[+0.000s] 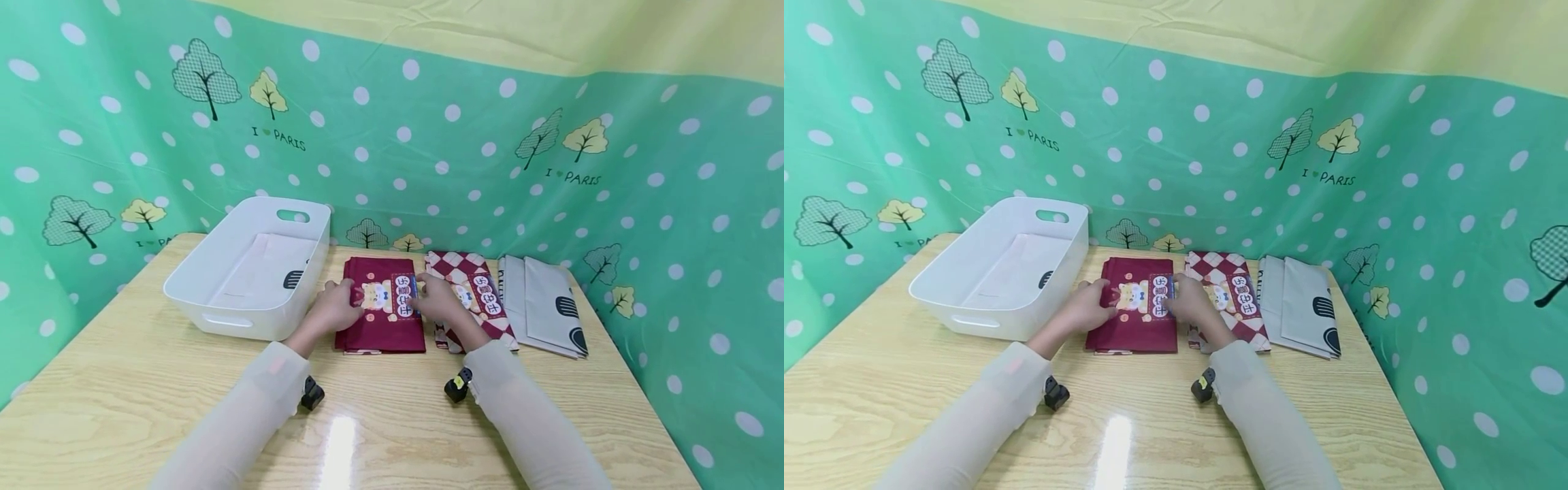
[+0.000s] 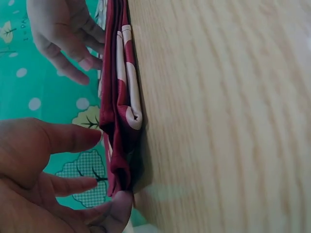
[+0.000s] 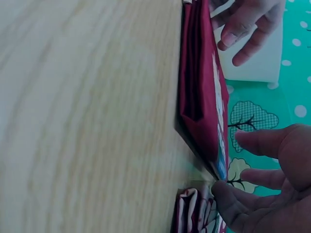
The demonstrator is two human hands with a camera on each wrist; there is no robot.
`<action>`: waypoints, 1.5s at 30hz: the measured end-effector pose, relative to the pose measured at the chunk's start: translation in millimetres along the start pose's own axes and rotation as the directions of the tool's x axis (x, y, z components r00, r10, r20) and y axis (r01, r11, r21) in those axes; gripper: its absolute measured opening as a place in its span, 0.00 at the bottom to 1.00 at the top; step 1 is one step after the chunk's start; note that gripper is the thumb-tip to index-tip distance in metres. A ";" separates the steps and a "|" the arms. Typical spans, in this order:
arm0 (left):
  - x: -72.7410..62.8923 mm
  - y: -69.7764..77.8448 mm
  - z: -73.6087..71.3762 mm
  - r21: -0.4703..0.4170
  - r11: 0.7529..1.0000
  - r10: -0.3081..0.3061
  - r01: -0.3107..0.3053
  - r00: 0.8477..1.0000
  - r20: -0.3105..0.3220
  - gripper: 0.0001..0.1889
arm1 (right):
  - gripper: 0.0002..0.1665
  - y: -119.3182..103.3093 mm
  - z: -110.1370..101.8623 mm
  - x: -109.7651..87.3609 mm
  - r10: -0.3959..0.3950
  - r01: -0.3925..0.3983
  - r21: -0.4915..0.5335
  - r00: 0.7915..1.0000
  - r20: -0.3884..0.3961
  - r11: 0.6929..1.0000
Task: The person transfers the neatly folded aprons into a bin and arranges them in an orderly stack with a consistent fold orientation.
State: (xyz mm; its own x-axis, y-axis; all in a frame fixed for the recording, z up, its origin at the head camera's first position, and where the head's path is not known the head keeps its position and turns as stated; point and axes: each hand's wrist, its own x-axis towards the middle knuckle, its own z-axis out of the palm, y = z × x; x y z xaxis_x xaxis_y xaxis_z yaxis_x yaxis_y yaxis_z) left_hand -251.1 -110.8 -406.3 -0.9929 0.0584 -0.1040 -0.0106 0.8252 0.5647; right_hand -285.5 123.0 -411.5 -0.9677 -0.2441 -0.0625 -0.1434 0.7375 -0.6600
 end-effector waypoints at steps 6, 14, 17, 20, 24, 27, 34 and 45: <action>3.7 -1.4 4.1 -0.035 0.999 -0.026 0.026 1.000 0.005 0.38 | 0.40 -3.6 9.1 0.3 -0.036 0.036 -0.117 0.999 0.002 0.993; 6.8 -0.1 5.9 -0.097 0.993 -0.064 0.064 0.998 0.010 0.37 | 0.36 -10.4 12.3 -2.3 0.001 -0.003 -0.110 1.000 -0.023 0.994; 8.0 0.5 7.1 -0.138 0.987 -0.086 0.087 0.996 0.013 0.39 | 0.34 -10.3 11.6 -3.3 0.034 -0.036 -0.039 0.999 -0.039 0.999; 8.8 1.3 7.6 -0.200 0.974 -0.110 0.110 0.994 0.011 0.40 | 0.34 -9.5 11.0 -3.8 0.061 -0.060 0.016 0.997 -0.052 0.998; 9.0 2.8 6.9 -0.273 0.953 -0.138 0.134 0.990 0.004 0.40 | 0.33 -8.1 10.5 -3.7 0.072 -0.068 0.059 0.995 -0.070 0.996; 9.7 3.0 6.9 -0.345 0.925 -0.160 0.158 0.987 0.023 0.40 | 0.34 -8.0 10.0 -3.8 0.086 -0.077 0.106 0.993 -0.084 0.991; 11.9 1.9 7.4 -0.533 0.824 -0.178 0.190 0.981 0.076 0.39 | 0.35 -6.3 8.7 -2.9 0.115 -0.089 0.269 0.990 -0.085 0.959; 12.2 5.7 4.7 -0.655 0.733 -0.165 0.184 0.982 0.091 0.38 | 0.33 -4.2 2.5 -5.0 0.122 -0.073 0.489 0.990 -0.069 0.869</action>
State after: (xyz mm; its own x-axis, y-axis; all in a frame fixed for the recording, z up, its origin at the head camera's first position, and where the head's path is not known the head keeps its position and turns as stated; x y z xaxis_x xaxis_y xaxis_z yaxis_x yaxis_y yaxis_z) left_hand -262.7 -102.8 -408.2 -0.9625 -0.0278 -0.2699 -0.2682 0.2478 0.9310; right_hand -279.5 119.5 -410.3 -0.9900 -0.1081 -0.0909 0.0475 0.3515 -0.9350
